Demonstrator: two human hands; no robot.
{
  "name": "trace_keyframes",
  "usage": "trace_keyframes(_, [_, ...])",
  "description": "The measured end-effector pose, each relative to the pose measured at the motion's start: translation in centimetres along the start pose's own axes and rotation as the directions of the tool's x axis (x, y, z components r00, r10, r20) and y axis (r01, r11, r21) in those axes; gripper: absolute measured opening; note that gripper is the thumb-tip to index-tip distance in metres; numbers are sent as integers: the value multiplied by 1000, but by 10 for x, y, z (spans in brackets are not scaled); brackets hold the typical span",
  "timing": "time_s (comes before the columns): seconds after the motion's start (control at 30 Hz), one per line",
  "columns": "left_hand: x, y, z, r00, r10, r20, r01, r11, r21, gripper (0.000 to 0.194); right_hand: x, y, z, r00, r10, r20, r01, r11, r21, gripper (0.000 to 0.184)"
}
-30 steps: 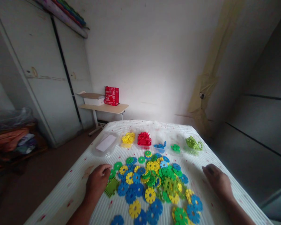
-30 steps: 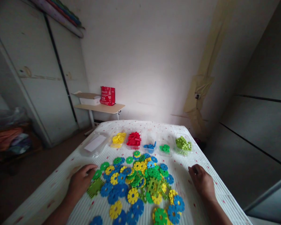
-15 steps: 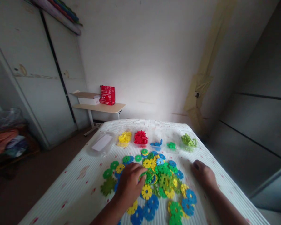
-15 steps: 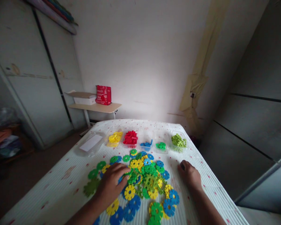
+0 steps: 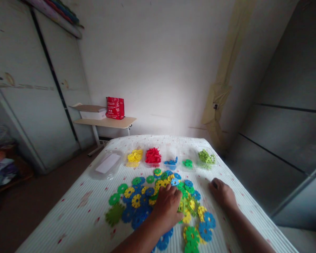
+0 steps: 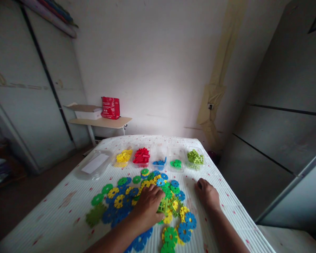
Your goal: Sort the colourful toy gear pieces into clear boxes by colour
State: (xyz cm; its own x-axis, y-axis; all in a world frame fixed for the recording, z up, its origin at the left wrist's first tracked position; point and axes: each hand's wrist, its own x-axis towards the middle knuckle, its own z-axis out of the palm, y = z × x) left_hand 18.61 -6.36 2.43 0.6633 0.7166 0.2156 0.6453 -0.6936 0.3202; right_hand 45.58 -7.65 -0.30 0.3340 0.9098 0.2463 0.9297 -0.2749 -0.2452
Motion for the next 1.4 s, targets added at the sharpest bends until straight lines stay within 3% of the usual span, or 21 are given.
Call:
trace_keyframes(0.13, [-9, 3, -2, 1000, 17, 18, -16, 999, -43, 20, -1, -2, -1, 1000, 11, 5, -11, 1000, 7, 22])
trace_keyframes(0.23, [-10, 5, -6, 999, 30, 34, -25, 993, -118, 25, -2, -3, -1, 1000, 16, -4, -16, 1000, 10, 21])
trace_keyframes(0.47, [11, 18, -11, 998, 68, -15, -69, 941, -332, 31, 0, -3, 1, 1000, 20, -13, -20, 1000, -5, 22])
trace_keyframes(0.67, [27, 24, 16, 995, 96, -18, -97, 965, -242, 24, 1, 0, 5, 1000, 8, -26, -8, 1000, 5, 20])
trace_keyframes(0.8, [27, 27, 22, 993, 119, -24, -122, 974, -190, 19, 1, -1, 5, 1000, 13, -29, -12, 1000, 28, 20])
trace_keyframes(1.1, [27, 29, 26, 996, 68, -53, -76, 980, -186, 19, 0, -2, 4, 999, 14, -35, -14, 1000, 25, 19])
trace_keyframes(1.4, [17, 18, 18, 986, -64, -156, -23, 868, -497, 30, 0, 0, 4, 1000, -1, -30, 2, 1000, 18, 19])
